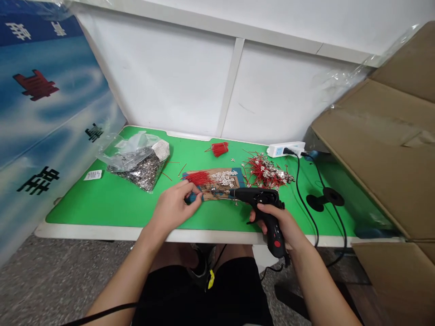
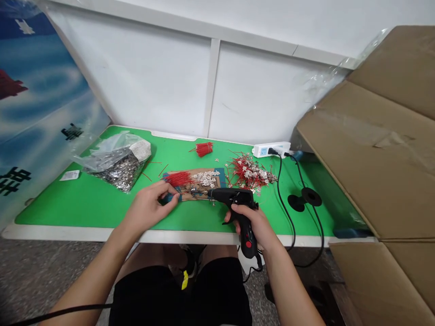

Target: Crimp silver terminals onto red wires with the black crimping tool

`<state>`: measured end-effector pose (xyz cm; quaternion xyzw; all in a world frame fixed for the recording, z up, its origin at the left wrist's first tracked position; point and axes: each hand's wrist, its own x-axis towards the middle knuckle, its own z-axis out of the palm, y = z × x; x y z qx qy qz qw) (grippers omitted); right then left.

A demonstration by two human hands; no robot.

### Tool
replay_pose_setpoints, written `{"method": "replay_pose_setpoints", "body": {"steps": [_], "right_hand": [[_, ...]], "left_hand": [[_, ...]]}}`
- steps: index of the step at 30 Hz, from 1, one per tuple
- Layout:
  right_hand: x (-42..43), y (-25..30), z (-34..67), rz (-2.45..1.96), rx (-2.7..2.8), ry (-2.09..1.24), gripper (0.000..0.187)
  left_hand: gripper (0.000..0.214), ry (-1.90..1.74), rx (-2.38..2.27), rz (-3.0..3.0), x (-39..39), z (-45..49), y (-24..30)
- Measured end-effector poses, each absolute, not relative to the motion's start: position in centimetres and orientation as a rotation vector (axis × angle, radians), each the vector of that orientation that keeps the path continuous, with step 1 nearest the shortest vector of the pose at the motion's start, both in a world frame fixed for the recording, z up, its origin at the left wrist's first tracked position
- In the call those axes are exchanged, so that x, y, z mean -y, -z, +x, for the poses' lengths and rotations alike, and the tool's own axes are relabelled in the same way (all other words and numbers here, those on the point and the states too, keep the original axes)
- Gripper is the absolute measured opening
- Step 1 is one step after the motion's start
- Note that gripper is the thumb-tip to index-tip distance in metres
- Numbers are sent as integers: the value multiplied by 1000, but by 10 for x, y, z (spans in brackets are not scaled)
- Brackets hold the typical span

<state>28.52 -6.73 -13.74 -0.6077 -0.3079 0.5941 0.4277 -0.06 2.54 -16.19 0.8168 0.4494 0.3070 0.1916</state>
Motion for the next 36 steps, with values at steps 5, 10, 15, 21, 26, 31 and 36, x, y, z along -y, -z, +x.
{"method": "replay_pose_setpoints", "body": {"steps": [5, 10, 15, 21, 26, 31, 36], "right_hand": [[66, 139, 289, -1553, 733, -1553, 48], [61, 135, 290, -1533, 683, -1620, 45], [62, 136, 291, -1585, 696, -1609, 47], [64, 139, 292, -1595, 728, -1550, 48], [63, 143, 295, -1584, 722, -1568, 48], [62, 143, 295, -1581, 659, -1561, 46], [63, 140, 294, -1608, 681, -1549, 48]], "left_hand": [[19, -888, -1244, 2279, -26, -1, 162], [18, -916, -1229, 2262, -27, -3, 161], [18, -918, -1207, 2256, -26, -3, 161], [18, -919, -1219, 2256, -28, -3, 163], [19, -906, -1224, 2254, -28, -3, 163], [20, -912, -1215, 2251, -27, -3, 162], [20, -907, -1225, 2256, -28, -3, 163]]}}
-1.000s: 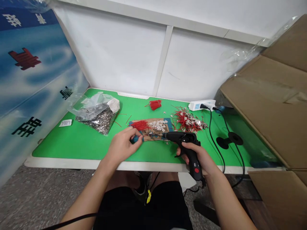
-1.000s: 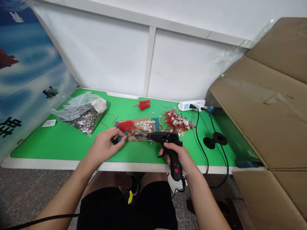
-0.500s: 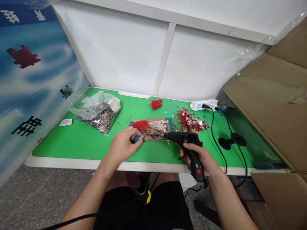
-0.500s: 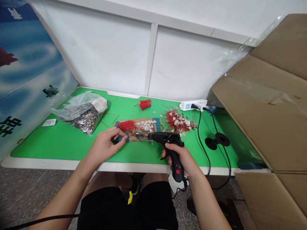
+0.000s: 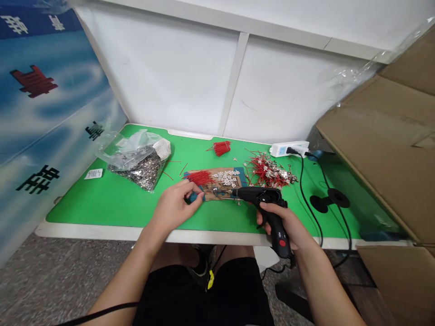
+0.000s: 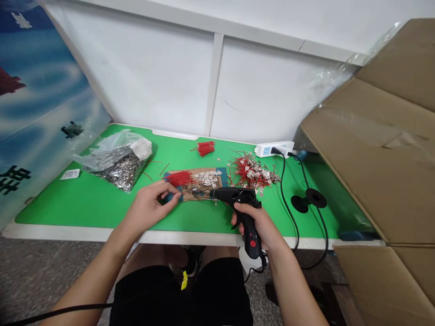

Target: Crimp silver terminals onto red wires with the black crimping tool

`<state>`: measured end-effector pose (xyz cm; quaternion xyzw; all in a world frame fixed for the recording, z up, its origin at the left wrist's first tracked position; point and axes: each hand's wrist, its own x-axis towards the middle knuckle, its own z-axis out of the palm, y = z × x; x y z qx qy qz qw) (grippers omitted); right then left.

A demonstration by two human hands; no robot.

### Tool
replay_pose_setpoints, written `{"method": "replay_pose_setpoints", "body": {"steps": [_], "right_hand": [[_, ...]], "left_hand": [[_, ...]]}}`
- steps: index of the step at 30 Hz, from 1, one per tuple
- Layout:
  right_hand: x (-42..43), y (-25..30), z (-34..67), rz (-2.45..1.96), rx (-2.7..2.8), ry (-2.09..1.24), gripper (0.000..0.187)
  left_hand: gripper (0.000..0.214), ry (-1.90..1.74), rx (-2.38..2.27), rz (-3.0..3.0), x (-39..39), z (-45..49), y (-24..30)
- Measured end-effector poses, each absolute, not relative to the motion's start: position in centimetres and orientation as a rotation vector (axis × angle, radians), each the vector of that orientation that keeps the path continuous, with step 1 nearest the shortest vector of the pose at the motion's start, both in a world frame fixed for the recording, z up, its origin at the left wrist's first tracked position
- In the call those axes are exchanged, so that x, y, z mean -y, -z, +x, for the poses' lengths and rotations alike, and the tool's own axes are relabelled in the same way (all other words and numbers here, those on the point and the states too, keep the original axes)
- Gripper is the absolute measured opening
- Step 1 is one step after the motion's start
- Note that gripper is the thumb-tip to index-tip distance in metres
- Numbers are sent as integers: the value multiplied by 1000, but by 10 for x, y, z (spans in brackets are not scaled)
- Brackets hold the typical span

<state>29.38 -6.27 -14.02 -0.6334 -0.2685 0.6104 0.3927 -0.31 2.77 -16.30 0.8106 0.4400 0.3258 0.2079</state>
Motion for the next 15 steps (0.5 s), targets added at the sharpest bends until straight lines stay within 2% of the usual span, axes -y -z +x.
{"method": "replay_pose_setpoints", "body": {"steps": [4, 15], "right_hand": [[64, 138, 293, -1617, 756, -1580, 56], [62, 133, 287, -1682, 727, -1502, 51]], "left_hand": [[19, -904, -1217, 2243, -28, -3, 162], [19, -927, -1208, 2219, -27, -3, 162]]}}
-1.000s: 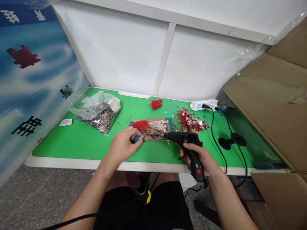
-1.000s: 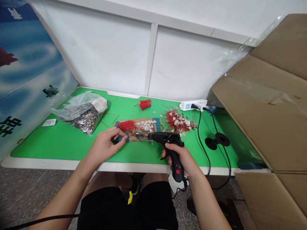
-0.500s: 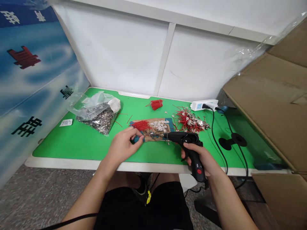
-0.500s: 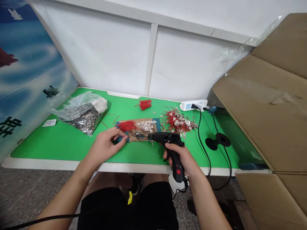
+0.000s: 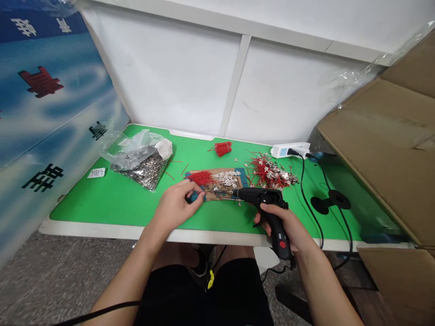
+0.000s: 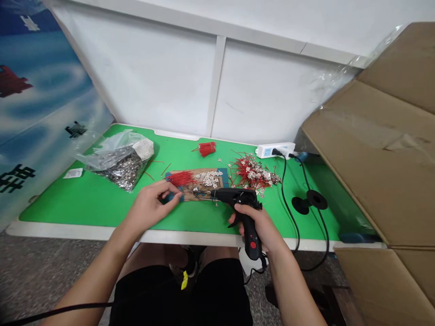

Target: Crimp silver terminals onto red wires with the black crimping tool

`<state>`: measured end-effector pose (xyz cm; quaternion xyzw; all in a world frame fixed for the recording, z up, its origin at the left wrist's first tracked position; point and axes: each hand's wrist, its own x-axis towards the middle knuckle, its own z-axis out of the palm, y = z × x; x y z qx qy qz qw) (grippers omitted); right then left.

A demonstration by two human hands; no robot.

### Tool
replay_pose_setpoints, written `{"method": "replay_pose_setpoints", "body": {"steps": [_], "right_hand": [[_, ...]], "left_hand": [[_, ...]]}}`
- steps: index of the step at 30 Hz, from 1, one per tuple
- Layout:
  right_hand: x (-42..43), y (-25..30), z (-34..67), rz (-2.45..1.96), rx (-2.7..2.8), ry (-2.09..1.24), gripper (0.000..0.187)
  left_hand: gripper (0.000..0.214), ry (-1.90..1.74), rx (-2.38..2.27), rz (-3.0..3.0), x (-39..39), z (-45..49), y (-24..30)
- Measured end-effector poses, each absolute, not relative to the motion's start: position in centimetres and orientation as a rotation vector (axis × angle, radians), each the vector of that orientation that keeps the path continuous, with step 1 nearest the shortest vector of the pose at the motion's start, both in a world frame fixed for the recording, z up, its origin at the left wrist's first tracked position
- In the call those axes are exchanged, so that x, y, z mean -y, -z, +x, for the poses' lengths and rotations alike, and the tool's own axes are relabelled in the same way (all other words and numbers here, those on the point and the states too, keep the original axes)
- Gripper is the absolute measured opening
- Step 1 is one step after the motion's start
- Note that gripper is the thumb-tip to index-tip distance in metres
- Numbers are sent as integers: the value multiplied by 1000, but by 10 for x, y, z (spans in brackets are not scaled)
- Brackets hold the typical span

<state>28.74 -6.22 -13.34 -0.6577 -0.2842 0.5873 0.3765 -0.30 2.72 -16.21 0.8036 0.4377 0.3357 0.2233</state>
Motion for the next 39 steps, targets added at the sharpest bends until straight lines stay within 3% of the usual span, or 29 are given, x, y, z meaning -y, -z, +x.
{"method": "replay_pose_setpoints", "body": {"steps": [12, 39], "right_hand": [[57, 138, 300, -1479, 650, -1733, 50], [57, 136, 295, -1397, 593, -1739, 50]], "left_hand": [[21, -897, -1205, 2228, -28, -4, 163], [19, -882, -1219, 2261, -28, -3, 164]]}}
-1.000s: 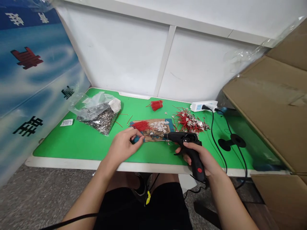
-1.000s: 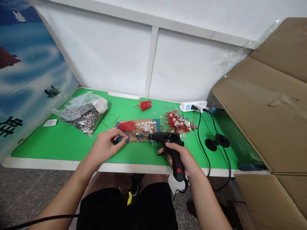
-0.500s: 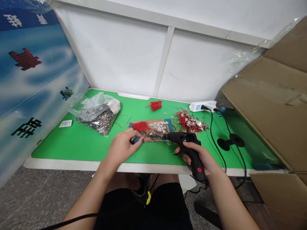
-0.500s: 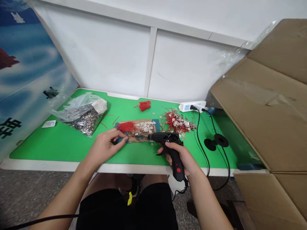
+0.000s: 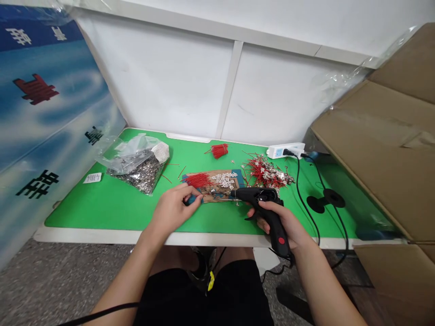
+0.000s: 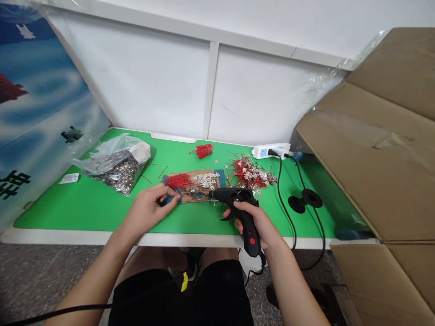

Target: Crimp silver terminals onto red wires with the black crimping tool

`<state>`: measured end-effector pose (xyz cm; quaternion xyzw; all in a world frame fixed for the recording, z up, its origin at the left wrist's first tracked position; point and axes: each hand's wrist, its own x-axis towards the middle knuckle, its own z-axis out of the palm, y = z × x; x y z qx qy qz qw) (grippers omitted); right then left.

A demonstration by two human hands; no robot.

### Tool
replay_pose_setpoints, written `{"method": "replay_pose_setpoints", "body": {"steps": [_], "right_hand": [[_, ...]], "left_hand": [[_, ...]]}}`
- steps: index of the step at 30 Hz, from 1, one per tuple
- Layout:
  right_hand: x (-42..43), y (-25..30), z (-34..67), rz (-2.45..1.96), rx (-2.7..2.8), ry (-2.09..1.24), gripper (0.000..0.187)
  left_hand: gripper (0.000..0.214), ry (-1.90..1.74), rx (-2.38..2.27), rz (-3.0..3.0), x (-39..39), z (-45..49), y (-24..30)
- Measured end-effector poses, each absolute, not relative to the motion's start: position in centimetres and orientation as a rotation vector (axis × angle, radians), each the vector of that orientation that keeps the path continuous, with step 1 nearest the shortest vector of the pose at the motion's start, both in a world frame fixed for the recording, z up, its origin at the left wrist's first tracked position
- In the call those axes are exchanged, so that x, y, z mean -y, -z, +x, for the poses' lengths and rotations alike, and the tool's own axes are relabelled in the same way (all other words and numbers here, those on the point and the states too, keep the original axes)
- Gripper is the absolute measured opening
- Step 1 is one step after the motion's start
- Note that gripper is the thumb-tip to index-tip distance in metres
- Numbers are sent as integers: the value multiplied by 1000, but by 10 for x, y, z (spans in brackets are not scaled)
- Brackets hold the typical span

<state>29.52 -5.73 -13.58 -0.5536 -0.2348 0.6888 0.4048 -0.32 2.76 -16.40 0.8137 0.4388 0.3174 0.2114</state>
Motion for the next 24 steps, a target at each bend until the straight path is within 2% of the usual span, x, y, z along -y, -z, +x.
{"method": "replay_pose_setpoints", "body": {"steps": [5, 24], "right_hand": [[58, 139, 298, -1439, 646, -1746, 54], [58, 144, 299, -1432, 660, -1722, 52]], "left_hand": [[18, -900, -1213, 2255, -29, -4, 165], [20, -891, -1229, 2236, -28, -4, 164]]}}
